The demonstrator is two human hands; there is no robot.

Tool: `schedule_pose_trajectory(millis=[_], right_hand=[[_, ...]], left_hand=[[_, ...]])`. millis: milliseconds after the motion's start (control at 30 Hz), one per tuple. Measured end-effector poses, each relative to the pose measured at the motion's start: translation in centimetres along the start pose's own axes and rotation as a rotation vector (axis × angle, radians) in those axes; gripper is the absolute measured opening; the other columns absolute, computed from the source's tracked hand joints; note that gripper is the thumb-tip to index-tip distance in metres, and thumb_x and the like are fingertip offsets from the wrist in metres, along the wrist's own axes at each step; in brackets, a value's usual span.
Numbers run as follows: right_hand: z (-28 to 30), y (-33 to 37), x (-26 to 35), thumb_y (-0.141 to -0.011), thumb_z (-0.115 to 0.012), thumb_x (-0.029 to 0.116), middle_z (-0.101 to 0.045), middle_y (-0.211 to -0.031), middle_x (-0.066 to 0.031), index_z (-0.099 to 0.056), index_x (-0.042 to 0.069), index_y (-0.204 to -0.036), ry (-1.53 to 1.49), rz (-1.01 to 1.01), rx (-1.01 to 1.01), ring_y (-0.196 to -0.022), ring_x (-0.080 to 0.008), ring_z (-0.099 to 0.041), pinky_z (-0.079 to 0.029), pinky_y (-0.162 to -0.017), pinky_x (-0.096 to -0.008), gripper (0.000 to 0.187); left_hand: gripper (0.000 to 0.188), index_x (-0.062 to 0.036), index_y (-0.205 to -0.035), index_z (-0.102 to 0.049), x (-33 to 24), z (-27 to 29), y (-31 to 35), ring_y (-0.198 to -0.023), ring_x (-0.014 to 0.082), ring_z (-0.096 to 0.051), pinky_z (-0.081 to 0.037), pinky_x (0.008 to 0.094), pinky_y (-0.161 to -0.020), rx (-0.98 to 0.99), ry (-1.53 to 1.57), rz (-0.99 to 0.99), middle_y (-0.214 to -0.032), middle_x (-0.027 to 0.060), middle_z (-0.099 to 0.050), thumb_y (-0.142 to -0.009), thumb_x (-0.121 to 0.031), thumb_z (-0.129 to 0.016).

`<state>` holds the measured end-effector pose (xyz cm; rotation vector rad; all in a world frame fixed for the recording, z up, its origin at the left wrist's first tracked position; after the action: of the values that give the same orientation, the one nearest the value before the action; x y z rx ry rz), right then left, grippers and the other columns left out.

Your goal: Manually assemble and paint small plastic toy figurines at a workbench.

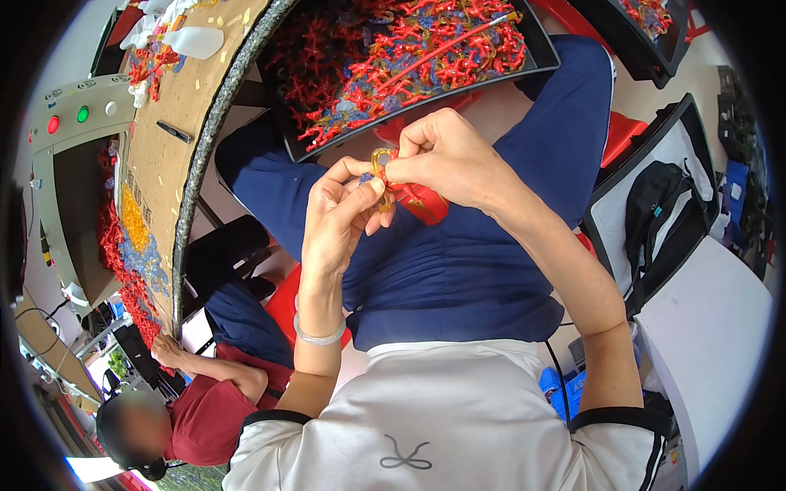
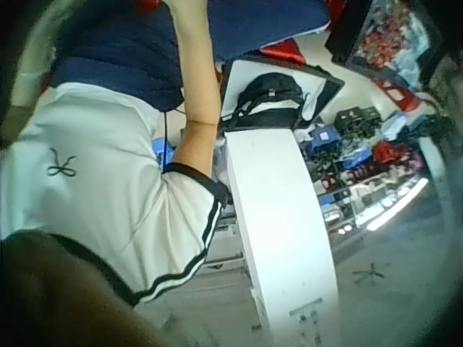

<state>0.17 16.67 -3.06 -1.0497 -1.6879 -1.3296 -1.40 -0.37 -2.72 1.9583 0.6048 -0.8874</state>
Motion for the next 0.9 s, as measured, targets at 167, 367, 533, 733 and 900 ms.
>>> schedule_pose_trajectory(millis=[167,367,533,733,900], right_hand=[[-0.1,-0.1,-0.2,-0.071,-0.065,0.005,-0.053,-0.052,0.0,-0.052,0.003,-0.053,-0.029,0.004,-0.004,-0.049,-0.0031,-0.044,-0.032,-0.044,-0.0221,0.022],[0.0,0.0,-0.2,-0.072,-0.065,0.004,-0.052,-0.053,0.0005,-0.052,0.004,-0.053,0.0,0.002,0.018,-0.05,-0.0028,-0.044,-0.031,-0.045,-0.0214,0.023],[0.1,0.4,-0.1,-0.071,-0.064,0.002,-0.054,-0.055,0.0002,-0.054,0.003,-0.057,-0.031,-0.013,0.02,-0.053,-0.0027,-0.046,-0.034,-0.047,-0.0207,0.017],[0.0,1.3,1.6,-0.072,-0.064,0.002,-0.053,-0.056,-0.0003,-0.053,-0.001,-0.061,0.144,0.121,-0.002,-0.055,-0.0029,-0.047,-0.037,-0.049,-0.0216,0.016],[0.0,1.6,2.2,-0.075,-0.069,0.004,-0.049,-0.06,0.0008,-0.057,-0.002,-0.067,0.352,0.212,-0.033,-0.055,-0.0042,-0.039,-0.03,-0.049,-0.0232,0.015]], left_hand=[[0.013,0.0029,-0.096,-0.053,-0.1,-0.1,0.1,-0.052,0.011,-0.055,-0.039,0.0207,-0.045,-0.017,-0.015,-0.014,-0.07,0.0099,-0.062,-0.087,-0.001,-0.06],[0.013,0.003,-0.097,-0.052,0.0,-0.2,0.3,-0.052,0.0103,-0.055,-0.038,0.0203,-0.045,-0.023,-0.012,-0.034,-0.07,0.0094,-0.061,-0.087,-0.001,-0.06],[0.013,0.0007,-0.097,-0.051,0.0,-0.5,0.5,-0.055,0.0132,-0.058,-0.038,0.0203,-0.045,0.0,-0.071,-0.065,-0.071,0.0111,-0.062,-0.089,-0.006,-0.059],[0.021,0.001,-0.105,-0.048,0.3,-0.8,0.8,-0.063,0.0067,-0.055,-0.04,0.0183,-0.05,-0.03,-0.107,-0.212,-0.087,0.0085,-0.06,-0.087,0.0,-0.06],[0.022,0.0005,-0.105,-0.048,0.1,-0.9,0.9,-0.064,0.0106,-0.058,-0.042,0.0197,-0.052,-0.082,-0.148,-0.317,-0.088,0.0106,-0.062,-0.087,0.001,-0.06]])
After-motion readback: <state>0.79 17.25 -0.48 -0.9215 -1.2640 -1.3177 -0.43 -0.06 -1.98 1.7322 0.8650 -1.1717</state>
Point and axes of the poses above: each hand's wrist, its own y-axis away from the middle knuckle, its own z-axis out of the back of the hand, x = y × z, the point moved 2 cm from there along -y, towards the middle knuckle
